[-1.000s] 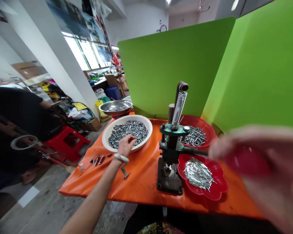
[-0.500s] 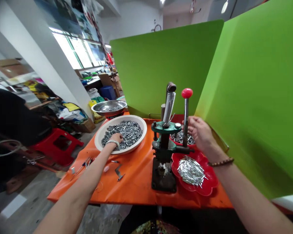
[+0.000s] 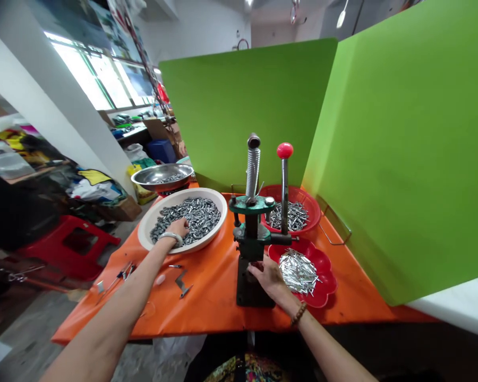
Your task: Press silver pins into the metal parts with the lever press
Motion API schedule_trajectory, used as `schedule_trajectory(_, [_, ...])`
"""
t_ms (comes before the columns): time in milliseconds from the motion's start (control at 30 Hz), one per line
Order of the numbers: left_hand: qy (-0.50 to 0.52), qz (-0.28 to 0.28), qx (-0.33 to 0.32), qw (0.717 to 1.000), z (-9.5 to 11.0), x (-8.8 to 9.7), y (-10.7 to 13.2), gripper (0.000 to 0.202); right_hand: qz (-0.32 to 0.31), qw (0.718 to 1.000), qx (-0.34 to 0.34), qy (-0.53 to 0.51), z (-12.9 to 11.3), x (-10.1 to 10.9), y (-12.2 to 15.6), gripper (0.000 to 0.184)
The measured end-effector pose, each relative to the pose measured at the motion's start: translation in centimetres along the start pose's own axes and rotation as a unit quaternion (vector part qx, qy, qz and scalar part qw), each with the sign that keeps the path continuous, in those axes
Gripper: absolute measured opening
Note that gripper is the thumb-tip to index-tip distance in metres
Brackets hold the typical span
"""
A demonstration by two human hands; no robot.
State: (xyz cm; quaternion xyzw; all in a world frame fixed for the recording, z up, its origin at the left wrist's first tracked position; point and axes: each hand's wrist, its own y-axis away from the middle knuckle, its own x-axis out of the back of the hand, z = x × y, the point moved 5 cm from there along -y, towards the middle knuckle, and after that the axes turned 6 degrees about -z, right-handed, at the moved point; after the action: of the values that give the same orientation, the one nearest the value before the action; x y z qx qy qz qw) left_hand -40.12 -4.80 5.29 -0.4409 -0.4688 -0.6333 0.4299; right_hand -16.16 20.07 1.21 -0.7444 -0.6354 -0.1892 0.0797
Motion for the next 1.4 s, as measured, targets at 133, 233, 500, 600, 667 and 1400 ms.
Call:
schedule_trajectory(133, [0.006,-0.011,0.007,1.0,0.2,0.2,-0.1,0.016,-0.113,0.994,0.004,-0.01,-1.2,0.7,0.2,0.023])
schedule_trajectory(233, [0.02,-0.005,0.007,1.0,0.6,0.5,0.2,0.013,-0.011,1.0,0.017,-0.01,-2.8,5.6,-0.6,0.021])
schedule_trajectory(500, [0.23,0.034,-0.073,0.97,3.6,3.1,6.2,0.019,0.165,0.986,0.023,0.019,-3.4,12.4,-0.1,0.031])
schedule_trajectory(600, [0.526,-0.104,-0.142,0.832,6.3,1.5,10.8,0.025,0.09,0.995,-0.028,-0.02,-1.4,8.8,1.5,0.027])
schedule_trajectory(667, [0.643,-0.175,-0.158,0.728,8.0,0.2,14.1,0.028,0.023,0.997,-0.028,-0.071,-0.8,5.7,2.5,0.025])
schedule_trajectory(1400, [0.728,-0.292,-0.164,0.598,13.3,-4.4,21.5,0.034,-0.091,0.982,0.092,-0.139,-8.1,-0.1,5.9,0.026])
